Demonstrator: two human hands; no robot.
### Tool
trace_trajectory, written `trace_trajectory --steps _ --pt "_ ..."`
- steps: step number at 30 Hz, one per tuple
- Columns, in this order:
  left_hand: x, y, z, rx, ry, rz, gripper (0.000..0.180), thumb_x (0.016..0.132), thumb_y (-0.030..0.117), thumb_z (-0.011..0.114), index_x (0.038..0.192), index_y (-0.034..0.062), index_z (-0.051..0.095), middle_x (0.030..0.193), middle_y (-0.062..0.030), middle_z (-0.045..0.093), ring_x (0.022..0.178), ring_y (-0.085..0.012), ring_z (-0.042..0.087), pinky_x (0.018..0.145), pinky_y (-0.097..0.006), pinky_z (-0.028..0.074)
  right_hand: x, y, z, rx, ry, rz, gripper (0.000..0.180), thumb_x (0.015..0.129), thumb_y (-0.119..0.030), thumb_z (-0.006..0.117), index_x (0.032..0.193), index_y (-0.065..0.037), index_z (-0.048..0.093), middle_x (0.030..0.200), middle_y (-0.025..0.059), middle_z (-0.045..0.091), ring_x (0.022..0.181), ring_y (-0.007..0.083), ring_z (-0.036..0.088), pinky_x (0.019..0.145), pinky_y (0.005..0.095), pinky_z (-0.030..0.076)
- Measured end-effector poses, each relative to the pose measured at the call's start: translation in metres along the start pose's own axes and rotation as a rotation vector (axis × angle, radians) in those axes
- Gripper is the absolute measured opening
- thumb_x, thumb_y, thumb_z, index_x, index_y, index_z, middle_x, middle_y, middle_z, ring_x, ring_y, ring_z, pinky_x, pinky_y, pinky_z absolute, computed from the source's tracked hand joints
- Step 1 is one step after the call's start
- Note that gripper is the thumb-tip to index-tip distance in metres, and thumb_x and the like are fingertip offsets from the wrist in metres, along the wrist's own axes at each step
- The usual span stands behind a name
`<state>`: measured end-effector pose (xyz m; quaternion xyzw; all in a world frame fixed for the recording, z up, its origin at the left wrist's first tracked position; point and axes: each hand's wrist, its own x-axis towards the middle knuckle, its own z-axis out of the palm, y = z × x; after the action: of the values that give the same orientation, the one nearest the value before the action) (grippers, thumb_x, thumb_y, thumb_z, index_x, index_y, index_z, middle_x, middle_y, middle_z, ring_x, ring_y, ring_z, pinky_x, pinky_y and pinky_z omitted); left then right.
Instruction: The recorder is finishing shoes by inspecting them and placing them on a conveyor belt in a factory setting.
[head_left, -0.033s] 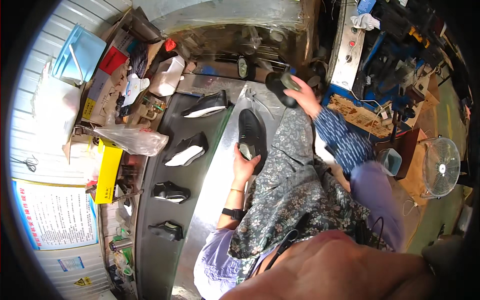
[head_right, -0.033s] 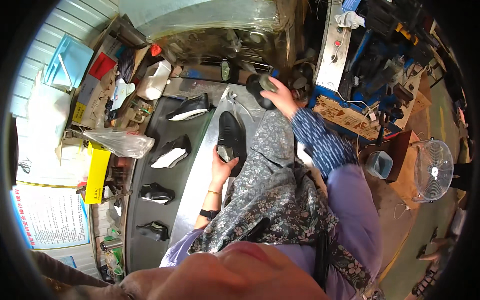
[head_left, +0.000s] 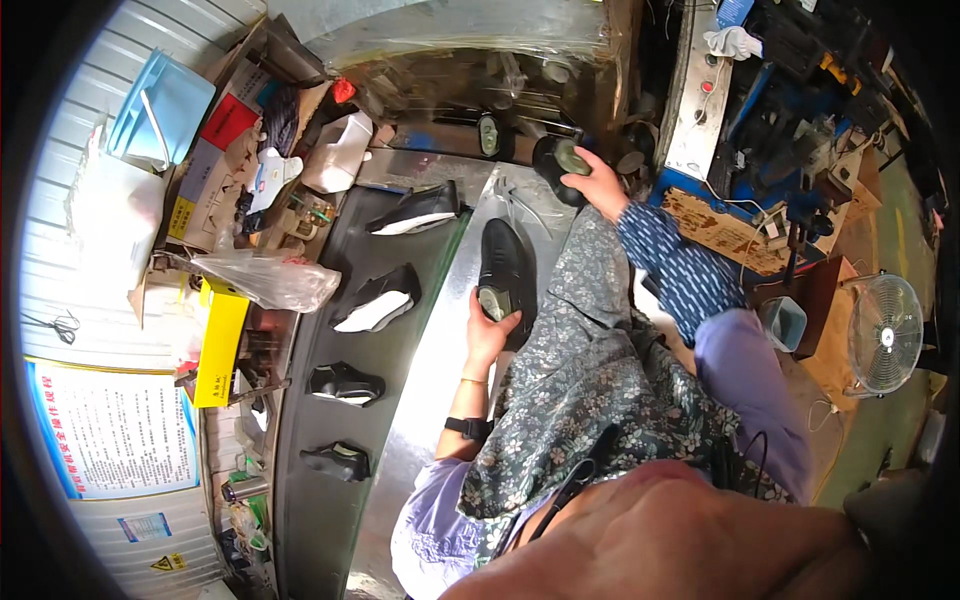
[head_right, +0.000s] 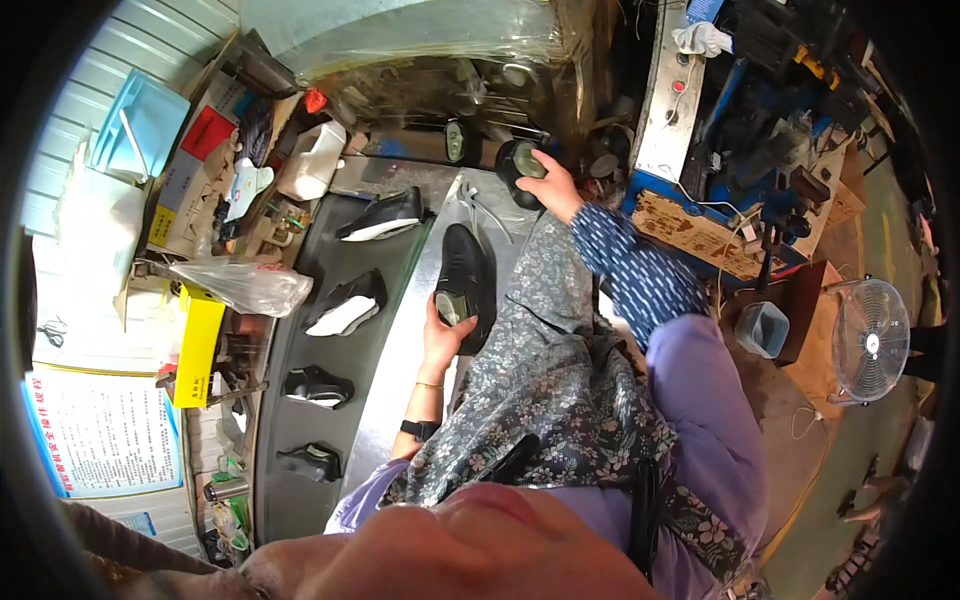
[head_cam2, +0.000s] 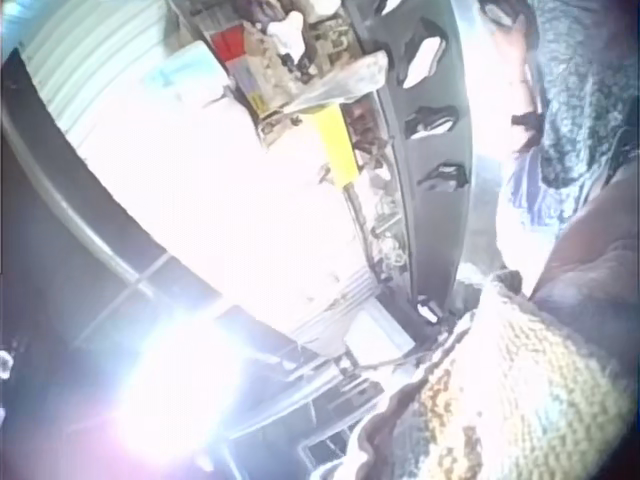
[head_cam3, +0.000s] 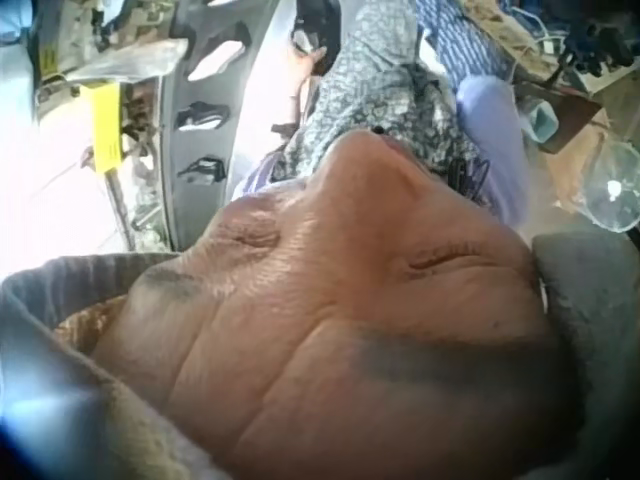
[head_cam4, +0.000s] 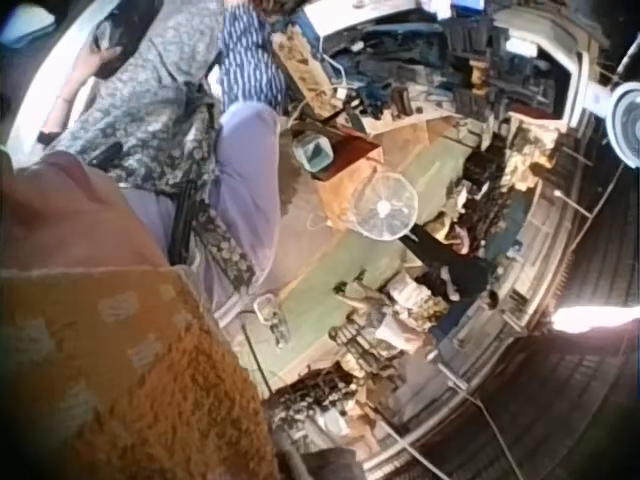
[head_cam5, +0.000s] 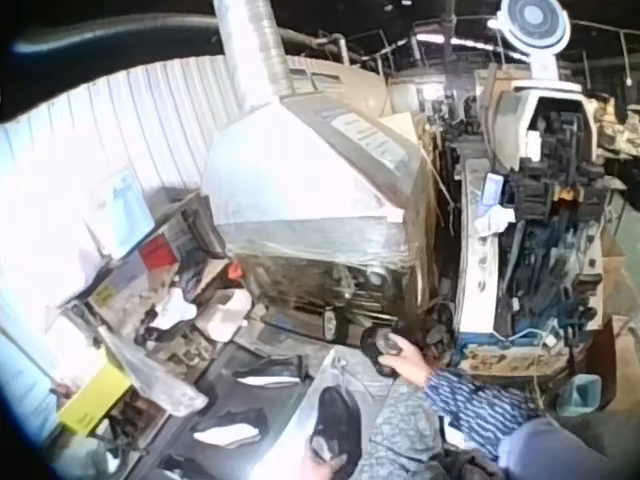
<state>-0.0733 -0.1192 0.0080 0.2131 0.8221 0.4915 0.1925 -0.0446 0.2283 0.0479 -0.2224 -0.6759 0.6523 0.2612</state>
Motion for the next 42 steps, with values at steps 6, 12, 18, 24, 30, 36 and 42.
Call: trace_trajectory --steps 6,12,18,24,30,36,42 --pt "-0.067 -0.080 -0.081 -1.032 -0.325 -0.510 0.060 0.082 0.011 0.069 0.134 -0.0064 0.046 0.122 -0.0151 0.061 0.107 -0.0241 0.062 0.096 -0.034 0.049 -0.054 0.012 0.056 -0.360 -0.496 -0.292 0.047 0.089 -0.019 0.065 0.130 0.000 0.052 0.131 0.0186 0.057 0.120 0.0265 0.056 0.103 0.0354 0.043" --pt "-0.083 0.024 -0.063 -1.018 -0.472 -0.843 0.042 0.102 0.030 0.040 0.123 -0.0017 0.058 0.112 -0.0141 0.068 0.102 -0.0256 0.065 0.096 -0.037 0.050 -0.193 -0.040 0.019 -0.278 -1.257 -0.044 0.060 0.093 -0.039 0.063 0.142 -0.010 0.045 0.130 0.0196 0.057 0.117 0.0271 0.058 0.100 0.0379 0.045" --pt "-0.014 0.039 0.039 -1.442 -0.099 -0.572 0.042 0.099 0.035 0.042 0.125 0.0051 0.055 0.128 -0.0123 0.058 0.116 -0.0273 0.055 0.106 -0.043 0.040 -0.243 -0.003 -0.028 -0.268 -0.765 -0.118 0.106 0.074 -0.040 0.080 0.154 -0.014 0.016 0.151 0.0204 0.024 0.142 0.0374 0.024 0.115 0.0442 0.025" --pt "-0.014 0.136 0.082 -1.155 -0.585 -0.298 0.045 0.100 0.025 0.048 0.139 0.0028 0.046 0.142 -0.0111 0.049 0.131 -0.0221 0.046 0.107 -0.037 0.037 -0.249 -0.050 -0.114 0.805 -0.190 0.380 0.079 0.083 -0.005 0.057 0.153 -0.014 0.022 0.113 0.0171 0.058 0.086 0.0259 0.065 0.075 0.0377 0.057" --pt "-0.033 0.085 0.093 -0.339 -0.886 -0.015 0.036 0.100 0.014 0.053 0.133 -0.0018 0.052 0.121 -0.0118 0.064 0.111 -0.0182 0.061 0.098 -0.029 0.048 -0.203 -0.134 -0.267 -0.249 0.441 -0.165 0.084 0.076 -0.005 0.069 0.151 -0.006 0.029 0.147 0.0133 0.042 0.120 0.0189 0.054 0.096 0.0277 0.046" --pt "-0.034 0.058 0.086 -0.513 -0.679 -0.270 0.033 0.099 0.015 0.054 0.127 -0.0021 0.055 0.119 -0.0103 0.065 0.105 -0.0156 0.062 0.092 -0.028 0.048 -0.135 -0.151 -0.421 -0.553 0.737 -0.399 0.077 0.079 -0.009 0.074 0.147 -0.011 0.040 0.117 0.0087 0.050 0.098 0.0156 0.061 0.084 0.0285 0.050" --pt "-0.015 0.096 0.097 -0.437 -0.637 0.068 0.030 0.099 0.016 0.056 0.123 -0.0007 0.059 0.114 -0.0063 0.066 0.107 -0.0137 0.059 0.094 -0.027 0.045 -0.164 -0.177 -0.330 -0.085 0.542 -0.286 0.081 0.078 -0.007 0.071 0.149 -0.009 0.034 0.133 0.0103 0.053 0.102 0.0152 0.060 0.092 0.0275 0.047"
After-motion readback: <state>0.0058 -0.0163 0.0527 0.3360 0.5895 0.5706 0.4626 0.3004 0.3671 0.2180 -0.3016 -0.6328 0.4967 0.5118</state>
